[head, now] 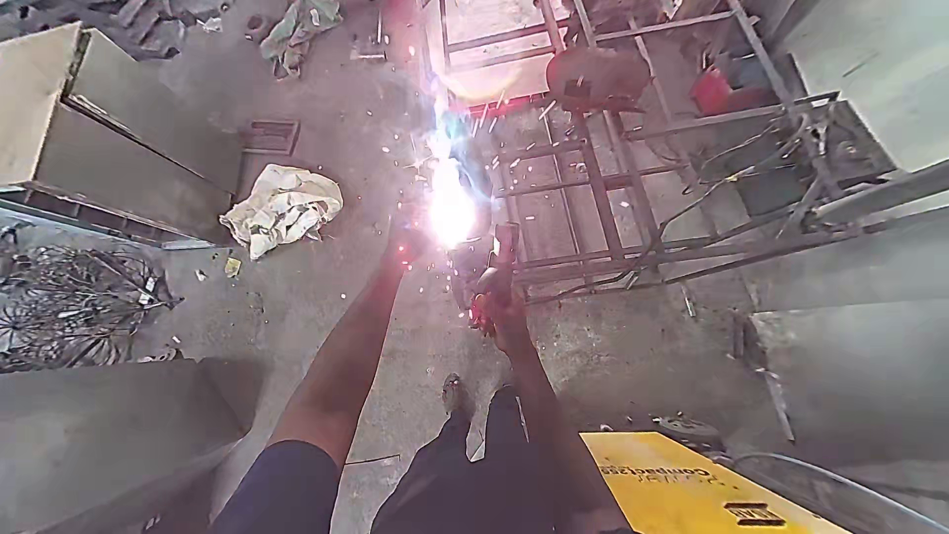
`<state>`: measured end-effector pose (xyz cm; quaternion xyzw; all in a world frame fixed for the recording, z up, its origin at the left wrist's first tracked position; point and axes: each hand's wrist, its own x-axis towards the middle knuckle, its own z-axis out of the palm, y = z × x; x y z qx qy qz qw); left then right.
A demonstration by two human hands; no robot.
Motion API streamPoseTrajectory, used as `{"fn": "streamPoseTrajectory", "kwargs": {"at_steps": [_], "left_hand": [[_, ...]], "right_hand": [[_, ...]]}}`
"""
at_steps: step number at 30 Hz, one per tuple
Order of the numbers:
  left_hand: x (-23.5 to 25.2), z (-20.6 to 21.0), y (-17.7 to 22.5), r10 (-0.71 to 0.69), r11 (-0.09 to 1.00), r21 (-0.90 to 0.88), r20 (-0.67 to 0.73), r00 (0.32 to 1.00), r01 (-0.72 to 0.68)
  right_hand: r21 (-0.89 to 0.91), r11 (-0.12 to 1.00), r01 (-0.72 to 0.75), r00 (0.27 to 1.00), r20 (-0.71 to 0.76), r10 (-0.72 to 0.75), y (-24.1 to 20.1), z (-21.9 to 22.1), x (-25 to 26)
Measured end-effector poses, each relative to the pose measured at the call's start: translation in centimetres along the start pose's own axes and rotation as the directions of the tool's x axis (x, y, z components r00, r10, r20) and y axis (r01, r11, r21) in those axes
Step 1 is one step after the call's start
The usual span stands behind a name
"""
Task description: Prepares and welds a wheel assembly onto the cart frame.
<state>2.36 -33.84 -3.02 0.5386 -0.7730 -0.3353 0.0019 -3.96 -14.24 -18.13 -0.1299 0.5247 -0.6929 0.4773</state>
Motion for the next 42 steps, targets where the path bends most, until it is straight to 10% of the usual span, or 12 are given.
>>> {"fn": "streamPoseTrajectory", "kwargs": {"at_steps": [3,9,19,24,33,42], "left_hand": [[4.0,2.7,-5.7,0.358,0.913,-0.116,-0.232,0.904,-0.391],[7.1,3.9,-8.2,0.603,0.687,-0.228,-0.351,0.716,-0.69],[6.2,2.4,-10.5,0.552,0.683,-0.352,-0.325,0.768,-0.64],[1.0,0.9,-16.6,0.174,0.665,-0.643,-0.36,0.917,-0.379],[-13.1,7.5,-28.1,-0.044,0.76,-0.645,-0.178,0.983,-0.083],[-17.7,9.0,-25.2,-0.038,0.683,-0.729,-0.102,0.994,-0.049]], "right_hand": [[-0.017,1.0,0.002,1.0,0.004,-0.002,-0.1,0.2,-0.1],[0.088,0.992,0.088,0.991,-0.107,-0.078,0.1,-1.4,-3.7],[-0.013,0.997,0.074,0.94,-0.334,-0.074,-1.3,-9.7,-15.2],[-0.092,0.995,0.023,0.918,-0.392,-0.058,-2.4,-11.3,-18.0],[-0.078,0.997,0.019,0.951,-0.305,-0.042,-3.1,-8.9,-19.1],[-0.021,0.999,0.026,0.978,-0.205,-0.03,-3.4,-10.0,-18.0]]}}
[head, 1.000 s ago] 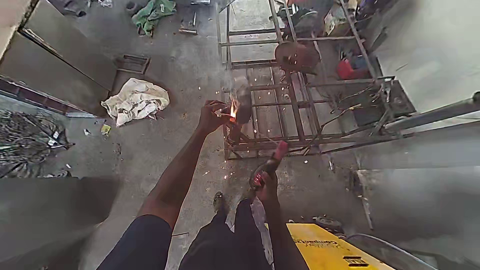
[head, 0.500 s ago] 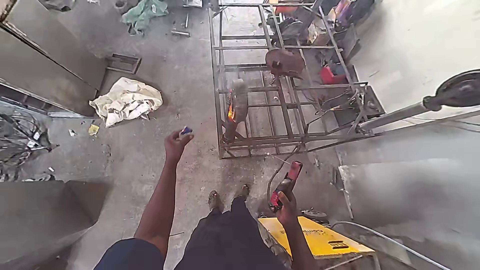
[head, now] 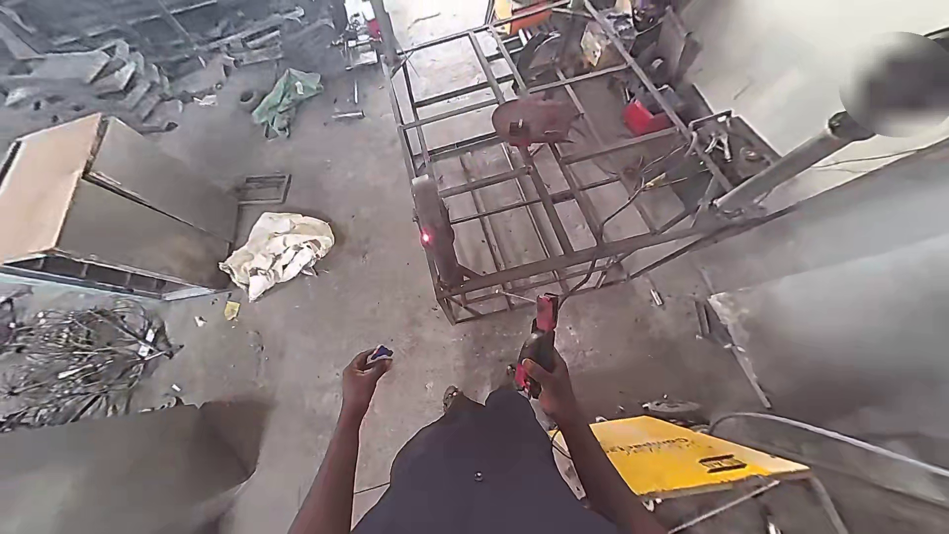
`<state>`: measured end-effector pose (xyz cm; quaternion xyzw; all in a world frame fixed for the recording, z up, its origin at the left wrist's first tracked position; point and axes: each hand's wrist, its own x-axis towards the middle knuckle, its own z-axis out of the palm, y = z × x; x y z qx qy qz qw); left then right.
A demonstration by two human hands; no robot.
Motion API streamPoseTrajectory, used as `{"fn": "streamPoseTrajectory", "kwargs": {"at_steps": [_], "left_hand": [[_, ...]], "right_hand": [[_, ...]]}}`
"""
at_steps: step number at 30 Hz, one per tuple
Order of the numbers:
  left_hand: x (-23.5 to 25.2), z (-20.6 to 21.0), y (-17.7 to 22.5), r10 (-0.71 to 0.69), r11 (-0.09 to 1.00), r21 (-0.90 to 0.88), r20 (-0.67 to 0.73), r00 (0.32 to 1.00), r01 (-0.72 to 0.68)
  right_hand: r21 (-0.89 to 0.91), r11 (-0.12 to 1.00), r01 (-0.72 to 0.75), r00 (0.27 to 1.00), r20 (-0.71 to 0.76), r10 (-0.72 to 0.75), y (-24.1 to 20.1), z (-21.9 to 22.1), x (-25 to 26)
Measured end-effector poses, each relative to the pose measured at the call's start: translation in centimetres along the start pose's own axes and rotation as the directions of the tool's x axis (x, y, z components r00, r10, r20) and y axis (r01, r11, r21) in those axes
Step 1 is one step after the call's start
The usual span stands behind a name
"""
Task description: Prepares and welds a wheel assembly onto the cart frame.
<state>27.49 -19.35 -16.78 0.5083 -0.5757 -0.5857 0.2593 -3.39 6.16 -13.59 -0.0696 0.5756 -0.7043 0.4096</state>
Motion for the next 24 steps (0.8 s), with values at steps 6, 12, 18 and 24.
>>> {"fn": "streamPoseTrajectory", "kwargs": {"at_steps": [6,12,18,24], "left_hand": [[2.9,3.7,4.5,0.155,0.987,-0.042,-0.022,0.988,-0.156],[4.3,7.4,8.0,0.237,0.964,-0.078,-0.181,0.955,-0.254],[3.7,8.8,11.7,0.206,0.959,-0.085,-0.451,0.868,-0.271],[7.7,5.7,16.4,0.422,0.903,0.289,-0.455,0.785,-0.318]], "right_hand": [[-0.086,0.996,0.005,0.999,0.046,-0.002,-2.3,-2.8,1.3],[-0.188,0.982,-0.015,0.998,0.062,0.027,-6.1,-5.5,3.7],[-0.264,0.964,-0.031,0.996,0.074,0.052,-9.6,-7.1,5.4],[-0.297,0.955,-0.018,0.996,0.076,0.043,-11.1,-7.0,6.3]]}}
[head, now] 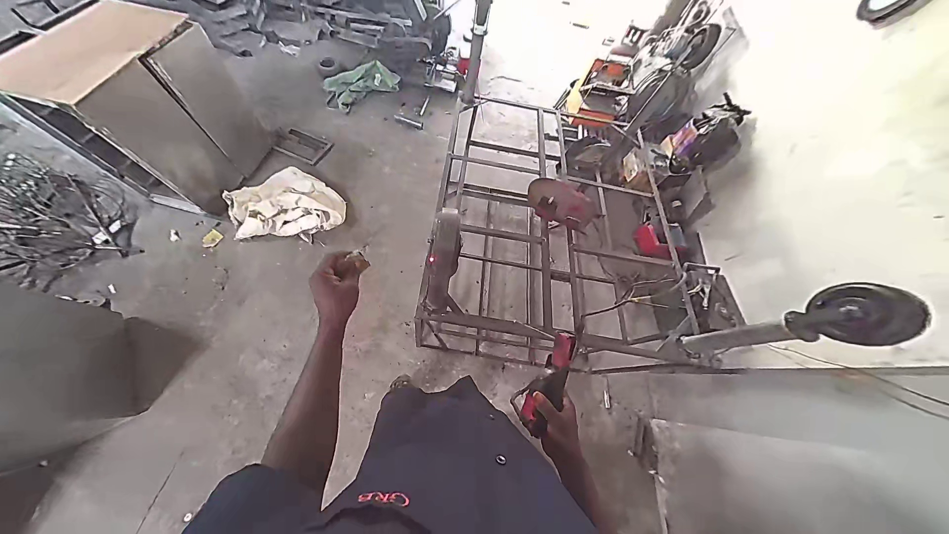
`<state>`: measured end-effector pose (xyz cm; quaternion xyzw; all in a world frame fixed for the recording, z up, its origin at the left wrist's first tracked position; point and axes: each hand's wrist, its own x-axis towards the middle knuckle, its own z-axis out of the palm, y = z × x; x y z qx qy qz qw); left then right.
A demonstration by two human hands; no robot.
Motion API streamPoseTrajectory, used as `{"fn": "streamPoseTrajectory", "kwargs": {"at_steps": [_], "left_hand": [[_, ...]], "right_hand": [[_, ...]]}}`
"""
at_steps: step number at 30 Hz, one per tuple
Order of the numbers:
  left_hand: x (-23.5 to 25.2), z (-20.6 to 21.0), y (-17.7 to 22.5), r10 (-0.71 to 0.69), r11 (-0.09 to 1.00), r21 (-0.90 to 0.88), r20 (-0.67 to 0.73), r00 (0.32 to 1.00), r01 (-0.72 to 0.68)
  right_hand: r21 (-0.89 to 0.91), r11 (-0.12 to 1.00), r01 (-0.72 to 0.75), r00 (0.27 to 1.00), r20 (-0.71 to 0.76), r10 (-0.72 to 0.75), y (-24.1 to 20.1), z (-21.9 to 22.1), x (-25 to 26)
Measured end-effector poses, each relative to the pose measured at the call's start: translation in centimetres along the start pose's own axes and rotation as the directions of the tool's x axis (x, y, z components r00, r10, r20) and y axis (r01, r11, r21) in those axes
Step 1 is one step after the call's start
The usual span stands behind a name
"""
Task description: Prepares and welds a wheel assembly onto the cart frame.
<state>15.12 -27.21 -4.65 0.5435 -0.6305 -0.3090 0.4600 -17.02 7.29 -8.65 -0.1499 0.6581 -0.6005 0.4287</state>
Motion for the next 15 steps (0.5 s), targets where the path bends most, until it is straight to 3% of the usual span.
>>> {"fn": "streamPoseTrajectory", "kwargs": {"at_steps": [3,5,9,12,15], "left_hand": [[3.9,-0.2,-1.4,-0.034,0.988,0.151,0.089,0.995,0.02],[4.8,0.1,-3.1,-0.112,0.953,0.301,0.23,0.967,0.039],[4.6,1.3,-7.0,-0.3,0.856,0.512,0.604,0.738,-0.071],[5.0,2.5,-7.1,-0.145,0.925,0.362,0.618,0.773,-0.116],[6.2,3.4,-2.5,0.05,0.954,0.199,0.632,0.773,-0.225]], "right_hand": [[0.004,1.0,0.002,1.0,-0.031,-0.002,-0.1,0.6,0.1],[0.015,1.0,0.009,0.996,-0.086,-0.008,0.1,1.3,0.0],[0.039,0.998,0.043,0.991,-0.129,-0.037,-0.1,2.7,-0.1],[0.047,0.998,0.042,0.984,-0.176,-0.034,-0.2,3.9,0.3],[0.06,0.997,0.044,0.979,-0.201,-0.031,-0.3,5.2,0.6]]}}
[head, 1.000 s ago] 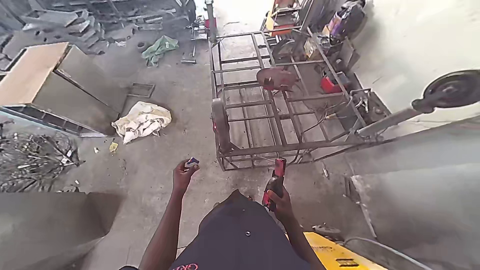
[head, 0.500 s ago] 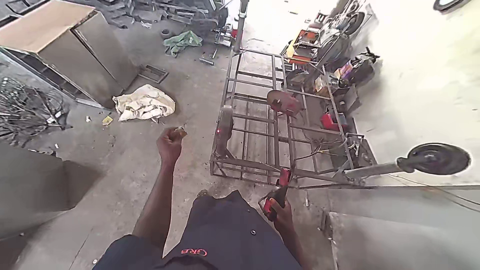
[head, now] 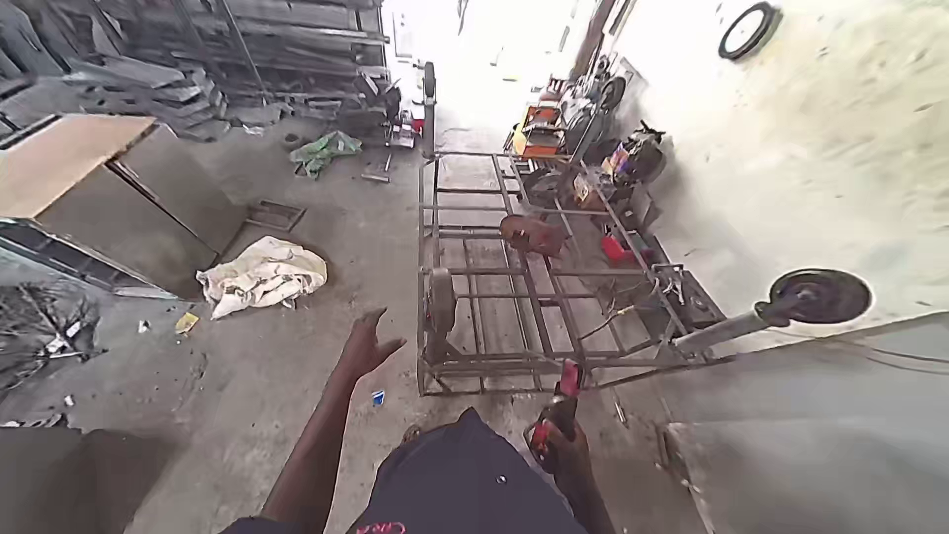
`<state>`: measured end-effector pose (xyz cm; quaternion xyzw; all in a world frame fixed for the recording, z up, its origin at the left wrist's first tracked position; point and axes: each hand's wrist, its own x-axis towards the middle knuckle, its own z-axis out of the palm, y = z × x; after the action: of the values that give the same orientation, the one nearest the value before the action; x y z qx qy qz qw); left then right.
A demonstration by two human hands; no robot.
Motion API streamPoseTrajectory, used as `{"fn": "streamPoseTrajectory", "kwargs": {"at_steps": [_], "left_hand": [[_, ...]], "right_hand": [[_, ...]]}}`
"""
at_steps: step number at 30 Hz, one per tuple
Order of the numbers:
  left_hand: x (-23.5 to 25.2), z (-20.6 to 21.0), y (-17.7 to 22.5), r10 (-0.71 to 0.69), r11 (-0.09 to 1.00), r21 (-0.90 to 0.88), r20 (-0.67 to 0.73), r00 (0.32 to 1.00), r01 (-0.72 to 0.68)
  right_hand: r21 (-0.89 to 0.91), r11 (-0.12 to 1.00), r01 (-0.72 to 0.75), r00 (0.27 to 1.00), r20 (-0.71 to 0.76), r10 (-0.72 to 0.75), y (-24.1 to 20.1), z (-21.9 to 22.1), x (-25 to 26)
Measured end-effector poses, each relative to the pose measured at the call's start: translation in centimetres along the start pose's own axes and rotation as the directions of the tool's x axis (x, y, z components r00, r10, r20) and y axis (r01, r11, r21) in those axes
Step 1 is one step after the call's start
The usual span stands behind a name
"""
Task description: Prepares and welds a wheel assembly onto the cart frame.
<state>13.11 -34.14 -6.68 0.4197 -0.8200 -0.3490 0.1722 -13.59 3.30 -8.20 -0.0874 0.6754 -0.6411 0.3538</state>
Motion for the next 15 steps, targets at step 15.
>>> {"fn": "streamPoseTrajectory", "kwargs": {"at_steps": [15], "left_hand": [[7.3,2.5,12.3,0.11,0.924,0.367,0.017,0.994,-0.108]], "right_hand": [[0.084,0.994,0.073,0.992,-0.11,-0.063,1.3,4.3,-1.9]]}}
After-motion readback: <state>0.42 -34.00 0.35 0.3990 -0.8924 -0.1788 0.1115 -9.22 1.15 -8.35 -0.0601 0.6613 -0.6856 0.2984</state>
